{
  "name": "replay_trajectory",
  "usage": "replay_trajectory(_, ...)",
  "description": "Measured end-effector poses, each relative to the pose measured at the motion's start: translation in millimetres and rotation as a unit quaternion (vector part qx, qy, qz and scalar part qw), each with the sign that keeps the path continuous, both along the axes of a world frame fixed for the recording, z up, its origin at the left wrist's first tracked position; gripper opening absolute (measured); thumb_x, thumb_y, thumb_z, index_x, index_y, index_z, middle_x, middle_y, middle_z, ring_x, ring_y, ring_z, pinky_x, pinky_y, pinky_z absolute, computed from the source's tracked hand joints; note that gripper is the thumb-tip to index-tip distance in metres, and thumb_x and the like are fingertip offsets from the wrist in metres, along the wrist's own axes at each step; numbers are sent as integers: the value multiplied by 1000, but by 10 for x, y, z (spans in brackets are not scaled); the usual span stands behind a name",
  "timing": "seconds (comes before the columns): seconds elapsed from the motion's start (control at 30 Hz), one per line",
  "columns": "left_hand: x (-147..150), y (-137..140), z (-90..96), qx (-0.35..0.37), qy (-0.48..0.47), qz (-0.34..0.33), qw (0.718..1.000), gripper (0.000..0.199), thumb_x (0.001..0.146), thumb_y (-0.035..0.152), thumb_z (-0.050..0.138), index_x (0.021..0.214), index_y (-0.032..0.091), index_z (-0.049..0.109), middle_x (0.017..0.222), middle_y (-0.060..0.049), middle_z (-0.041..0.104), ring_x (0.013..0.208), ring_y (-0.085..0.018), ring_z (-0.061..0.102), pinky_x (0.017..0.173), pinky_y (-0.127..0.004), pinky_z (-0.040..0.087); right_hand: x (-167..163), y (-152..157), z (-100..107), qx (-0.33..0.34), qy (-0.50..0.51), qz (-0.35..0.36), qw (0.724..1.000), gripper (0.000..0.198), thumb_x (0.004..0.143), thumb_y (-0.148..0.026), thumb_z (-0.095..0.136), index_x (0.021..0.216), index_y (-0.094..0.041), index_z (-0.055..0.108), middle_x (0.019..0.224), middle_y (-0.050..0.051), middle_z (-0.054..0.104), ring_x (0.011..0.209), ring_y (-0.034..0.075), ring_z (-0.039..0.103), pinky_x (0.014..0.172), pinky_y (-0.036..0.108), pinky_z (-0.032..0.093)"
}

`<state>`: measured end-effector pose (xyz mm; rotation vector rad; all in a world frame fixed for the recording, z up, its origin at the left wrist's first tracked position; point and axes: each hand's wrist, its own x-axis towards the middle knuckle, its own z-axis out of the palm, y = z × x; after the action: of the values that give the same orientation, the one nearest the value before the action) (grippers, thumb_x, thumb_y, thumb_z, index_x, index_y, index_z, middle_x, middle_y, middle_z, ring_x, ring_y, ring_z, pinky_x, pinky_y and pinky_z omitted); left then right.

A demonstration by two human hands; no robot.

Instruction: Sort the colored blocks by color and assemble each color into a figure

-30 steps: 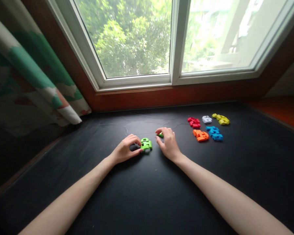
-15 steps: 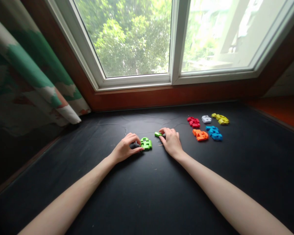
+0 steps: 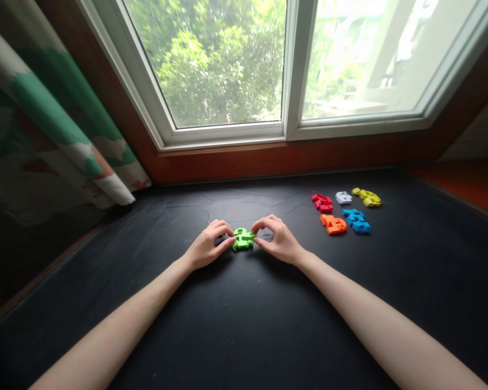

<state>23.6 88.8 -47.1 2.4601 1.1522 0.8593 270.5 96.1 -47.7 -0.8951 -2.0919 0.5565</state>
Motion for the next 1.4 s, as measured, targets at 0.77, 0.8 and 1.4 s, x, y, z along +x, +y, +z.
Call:
replay_trajectory(0.77,6,-14,56,-61,-16,-79,995,23,77,16,67,96,22,56,123,-10,61,116,-26,57,102,-43,44,-70,-43,-46,121,-147,25,981,9,85,-30,69,92,-25,66,99,4,66,98,23,53,87,38,38)
replay_trajectory(0.8,8,-9,50,-65,-21,-79,995,24,78,16,68,97,22,56,123,-10,61,115,-26,57,101,-43,44,-72,-43,-49,121,-146,20,982,10,85,-30,69,93,-25,65,102,5,65,101,23,53,88,38,39)
replay_trajectory(1.4,17,61,-68,-111,-98,-65,987,34,74,19,77,100,22,55,127,-9,59,118,-24,57,101,-42,46,-104,18,-161,24,-103,13,994,38,76,-28,74,109,-25,54,117,8,65,117,28,57,99,46,45)
